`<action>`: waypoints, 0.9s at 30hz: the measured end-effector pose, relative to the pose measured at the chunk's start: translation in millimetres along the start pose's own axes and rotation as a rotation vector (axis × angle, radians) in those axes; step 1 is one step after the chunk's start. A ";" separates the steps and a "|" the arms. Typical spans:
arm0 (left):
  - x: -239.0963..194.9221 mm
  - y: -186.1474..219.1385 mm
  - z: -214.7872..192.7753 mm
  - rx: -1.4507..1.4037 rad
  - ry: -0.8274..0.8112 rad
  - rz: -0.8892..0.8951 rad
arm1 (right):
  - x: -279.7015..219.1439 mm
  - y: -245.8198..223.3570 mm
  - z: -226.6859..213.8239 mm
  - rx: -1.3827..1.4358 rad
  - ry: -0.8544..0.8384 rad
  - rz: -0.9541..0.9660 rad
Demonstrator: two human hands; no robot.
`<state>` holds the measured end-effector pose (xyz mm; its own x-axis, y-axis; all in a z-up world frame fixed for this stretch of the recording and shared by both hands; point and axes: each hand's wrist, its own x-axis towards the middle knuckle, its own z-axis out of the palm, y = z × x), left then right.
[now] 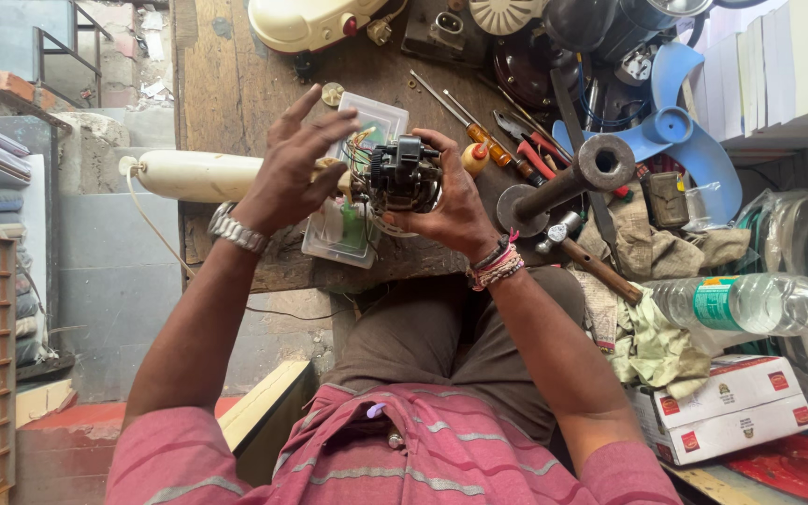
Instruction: The person assembles an electrical motor by inserting a rotor into a stator, applying lubricant, and fitting a commutator and end cap. The person repeatedly handles and repositions the motor components on a cluttered workbench.
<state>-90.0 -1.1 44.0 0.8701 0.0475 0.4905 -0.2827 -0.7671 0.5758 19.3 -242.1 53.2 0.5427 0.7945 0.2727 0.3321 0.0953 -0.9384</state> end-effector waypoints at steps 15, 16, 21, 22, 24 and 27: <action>19.4 -13.7 -1.8 -0.196 0.005 -0.086 | 26.2 -15.0 -2.9 -0.401 0.006 -0.054; 16.4 -12.3 -4.3 -0.322 0.022 -0.156 | 33.1 -15.1 -0.7 -0.383 0.004 0.078; 5.3 0.3 -2.9 -0.359 0.192 -0.050 | 74.7 -12.4 7.0 -0.494 -0.025 0.393; 4.7 2.0 -2.0 -0.251 0.183 -0.012 | 82.3 -10.8 7.7 -0.533 -0.030 0.393; 8.7 0.6 -2.8 -0.196 0.122 -0.027 | 90.4 -7.3 5.2 -0.388 -0.002 0.448; 12.4 -7.0 -3.3 -0.159 0.081 -0.076 | 85.4 1.8 -11.3 0.079 0.113 0.512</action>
<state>-78.6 7.0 48.1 0.8577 0.1579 0.4893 -0.2834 -0.6488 0.7062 74.9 -180.8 77.2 0.7016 0.6818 -0.2073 -0.0540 -0.2392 -0.9695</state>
